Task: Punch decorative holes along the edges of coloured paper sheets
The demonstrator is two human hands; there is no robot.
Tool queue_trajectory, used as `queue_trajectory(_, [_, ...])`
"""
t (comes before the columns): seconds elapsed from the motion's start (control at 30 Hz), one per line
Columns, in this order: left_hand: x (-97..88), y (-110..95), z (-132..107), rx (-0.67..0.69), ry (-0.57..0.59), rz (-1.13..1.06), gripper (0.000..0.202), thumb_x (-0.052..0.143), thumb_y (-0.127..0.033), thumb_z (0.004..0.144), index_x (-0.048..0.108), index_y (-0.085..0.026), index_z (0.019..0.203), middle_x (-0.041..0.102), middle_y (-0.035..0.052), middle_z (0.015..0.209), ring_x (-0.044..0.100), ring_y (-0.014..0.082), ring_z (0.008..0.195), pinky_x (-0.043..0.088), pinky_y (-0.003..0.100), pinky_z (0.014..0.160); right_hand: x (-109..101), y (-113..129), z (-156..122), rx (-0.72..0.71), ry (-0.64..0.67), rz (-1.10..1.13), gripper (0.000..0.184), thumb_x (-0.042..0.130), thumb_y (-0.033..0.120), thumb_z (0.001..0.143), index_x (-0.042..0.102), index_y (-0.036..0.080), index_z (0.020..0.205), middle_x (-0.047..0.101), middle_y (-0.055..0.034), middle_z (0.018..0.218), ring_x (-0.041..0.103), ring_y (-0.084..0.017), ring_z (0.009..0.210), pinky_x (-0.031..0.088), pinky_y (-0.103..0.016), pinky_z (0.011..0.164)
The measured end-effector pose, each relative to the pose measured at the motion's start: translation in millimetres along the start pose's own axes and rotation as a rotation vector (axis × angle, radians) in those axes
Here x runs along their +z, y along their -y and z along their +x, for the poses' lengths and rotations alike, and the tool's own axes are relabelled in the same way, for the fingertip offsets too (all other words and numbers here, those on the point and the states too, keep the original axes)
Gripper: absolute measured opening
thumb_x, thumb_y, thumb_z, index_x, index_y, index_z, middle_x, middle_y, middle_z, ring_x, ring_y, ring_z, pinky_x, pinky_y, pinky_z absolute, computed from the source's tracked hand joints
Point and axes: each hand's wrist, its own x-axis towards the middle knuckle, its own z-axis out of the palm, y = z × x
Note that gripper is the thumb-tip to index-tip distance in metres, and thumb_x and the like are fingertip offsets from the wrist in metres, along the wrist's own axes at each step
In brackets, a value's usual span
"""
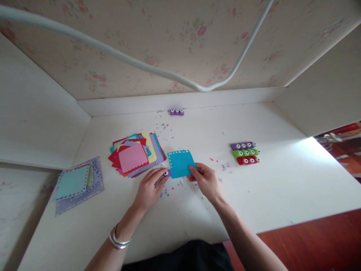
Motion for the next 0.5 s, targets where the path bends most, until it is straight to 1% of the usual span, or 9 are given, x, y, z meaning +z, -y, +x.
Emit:
queue_trajectory(0.13, [-0.3,-1.2,0.2,0.000,-0.003,-0.008,0.025,0.061,-0.022,0.087,0.063,-0.023,0.112,0.068,0.0054,0.109,0.063,0.0190,0.103,0.052,0.035,0.092,0.8,-0.7,-1.6,0.014,-0.011,0.023,0.040,0.062,0.052,0.081,0.068,0.016,0.097,0.073,-0.0071,0.074,0.070,-0.021,0.066,0.059,-0.034,0.064])
queue_trajectory(0.33, [0.3,-1.1,-0.2,-0.049,0.002,-0.044,0.023,0.060,-0.024,0.088,0.063,-0.023,0.111,0.067,0.0056,0.109,0.064,0.0183,0.101,0.054,0.032,0.090,4.2,-1.3,-6.0,-0.031,-0.052,-0.004,0.041,0.062,0.052,0.082,0.067,0.015,0.098,0.072,-0.0072,0.072,0.070,-0.022,0.065,0.059,-0.035,0.063])
queue_trajectory(0.5, [-0.2,-2.4,-0.8,-0.086,0.012,-0.071,0.022,0.060,-0.025,0.088,0.063,-0.023,0.109,0.067,0.0048,0.109,0.065,0.0168,0.097,0.055,0.030,0.088,6.4,0.7,-8.6,-0.050,-0.088,-0.023,0.043,0.061,0.053,0.082,0.066,0.014,0.101,0.073,-0.0096,0.077,0.072,-0.023,0.067,0.059,-0.034,0.062])
